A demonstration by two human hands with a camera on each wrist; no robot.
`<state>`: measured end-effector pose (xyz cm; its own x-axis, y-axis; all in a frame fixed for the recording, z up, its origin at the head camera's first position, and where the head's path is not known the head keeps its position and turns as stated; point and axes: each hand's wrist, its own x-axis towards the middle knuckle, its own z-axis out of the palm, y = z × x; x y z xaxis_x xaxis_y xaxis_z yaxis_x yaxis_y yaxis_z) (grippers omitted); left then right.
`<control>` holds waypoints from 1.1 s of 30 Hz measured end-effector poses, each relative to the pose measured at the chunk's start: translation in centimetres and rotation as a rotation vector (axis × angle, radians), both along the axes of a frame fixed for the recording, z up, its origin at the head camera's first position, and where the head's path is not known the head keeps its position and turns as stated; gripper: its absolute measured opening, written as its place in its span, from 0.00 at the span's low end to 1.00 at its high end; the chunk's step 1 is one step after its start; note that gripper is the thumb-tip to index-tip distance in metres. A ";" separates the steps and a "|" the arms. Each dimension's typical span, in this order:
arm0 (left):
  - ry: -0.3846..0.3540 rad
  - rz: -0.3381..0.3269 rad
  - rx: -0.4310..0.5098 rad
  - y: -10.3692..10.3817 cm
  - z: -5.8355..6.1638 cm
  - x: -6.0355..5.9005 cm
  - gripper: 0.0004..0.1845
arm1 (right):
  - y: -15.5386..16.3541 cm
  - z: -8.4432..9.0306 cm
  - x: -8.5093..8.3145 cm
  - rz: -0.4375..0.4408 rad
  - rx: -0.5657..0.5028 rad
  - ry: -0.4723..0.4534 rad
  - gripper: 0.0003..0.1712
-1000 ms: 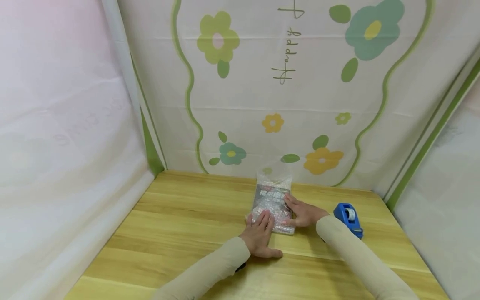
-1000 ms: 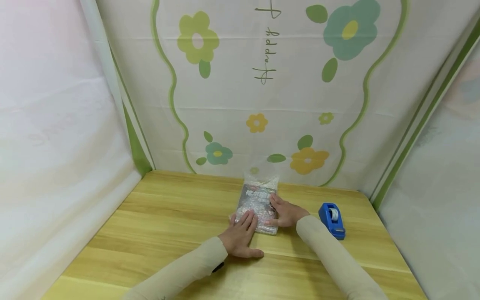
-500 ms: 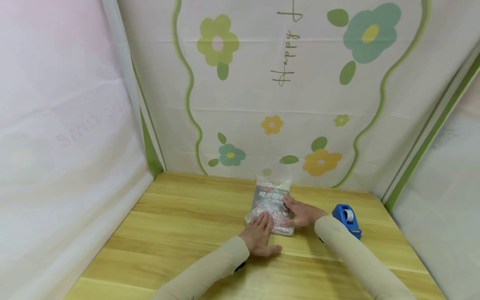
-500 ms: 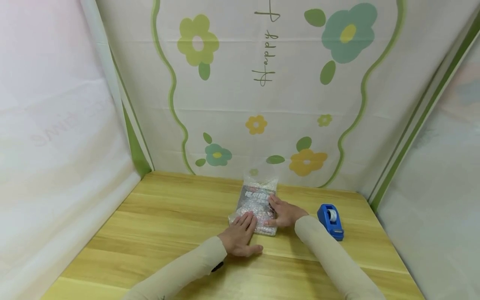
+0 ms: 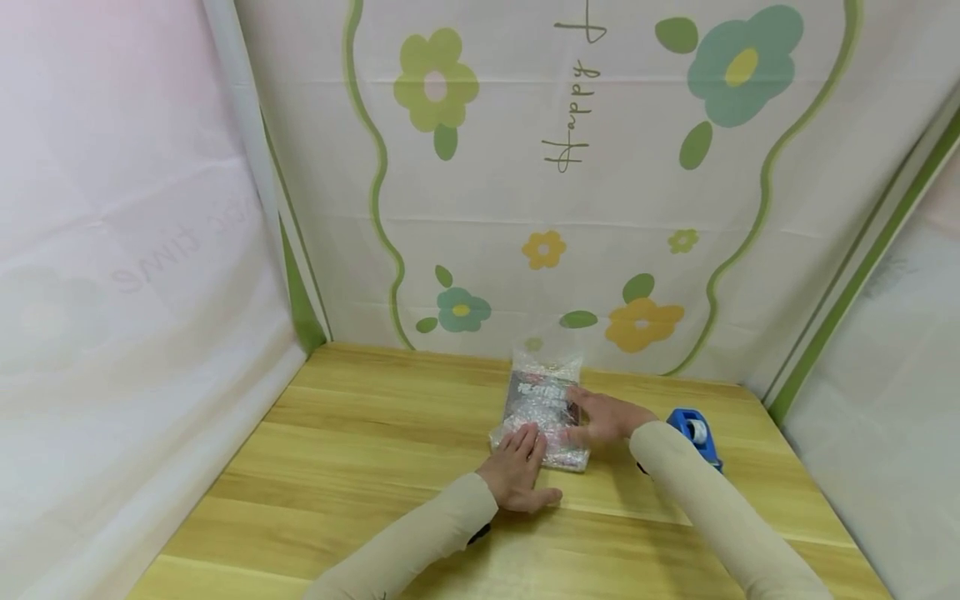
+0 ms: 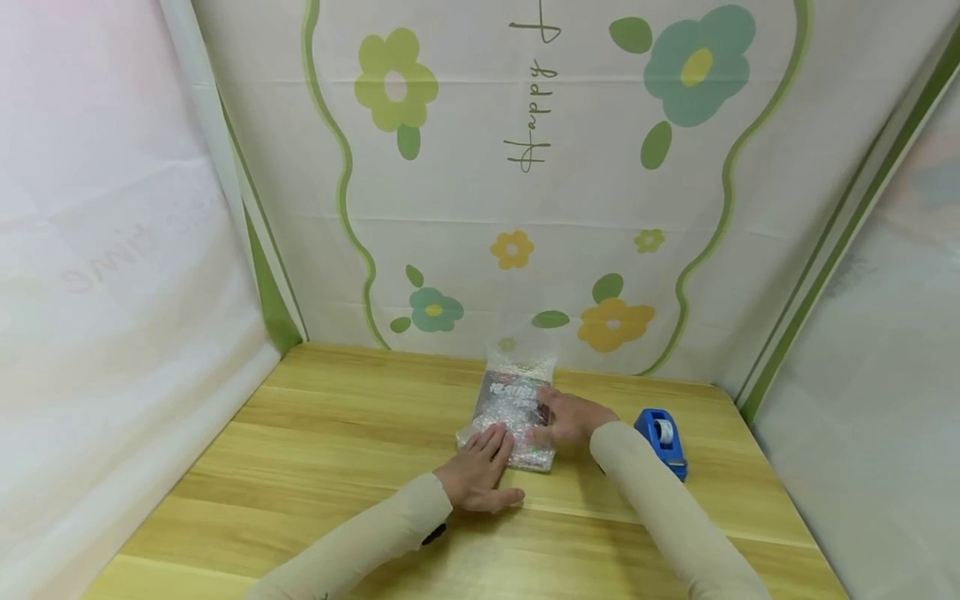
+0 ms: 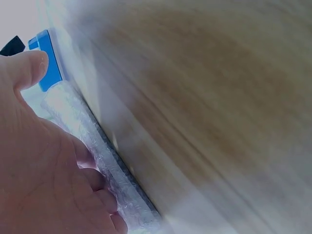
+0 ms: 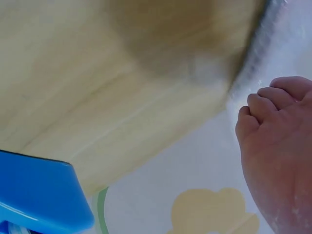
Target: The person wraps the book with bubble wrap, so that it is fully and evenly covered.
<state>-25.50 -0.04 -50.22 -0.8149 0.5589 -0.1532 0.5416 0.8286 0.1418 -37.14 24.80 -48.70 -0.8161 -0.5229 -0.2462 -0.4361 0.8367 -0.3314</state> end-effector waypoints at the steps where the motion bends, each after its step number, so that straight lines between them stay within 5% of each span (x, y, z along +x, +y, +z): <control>1: 0.000 -0.001 0.005 0.0 0.0 -0.1 0.51 | 0.0 0.3 -0.2 0.005 -0.012 0.004 0.61; 12: -0.008 -0.003 0.016 -0.2 -0.1 -0.3 0.52 | 0.8 2.0 -2.8 -0.077 -0.098 0.082 0.52; 33: -0.044 -0.002 0.001 -0.2 -0.1 -0.5 0.53 | 1.1 -0.7 -6.0 -0.455 -0.418 0.013 0.46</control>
<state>-25.99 -0.25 -50.29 -0.8064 0.5606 -0.1883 0.5365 0.8274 0.1660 -43.12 25.89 -49.37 -0.9816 -0.1716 -0.0838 -0.0723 0.7402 -0.6684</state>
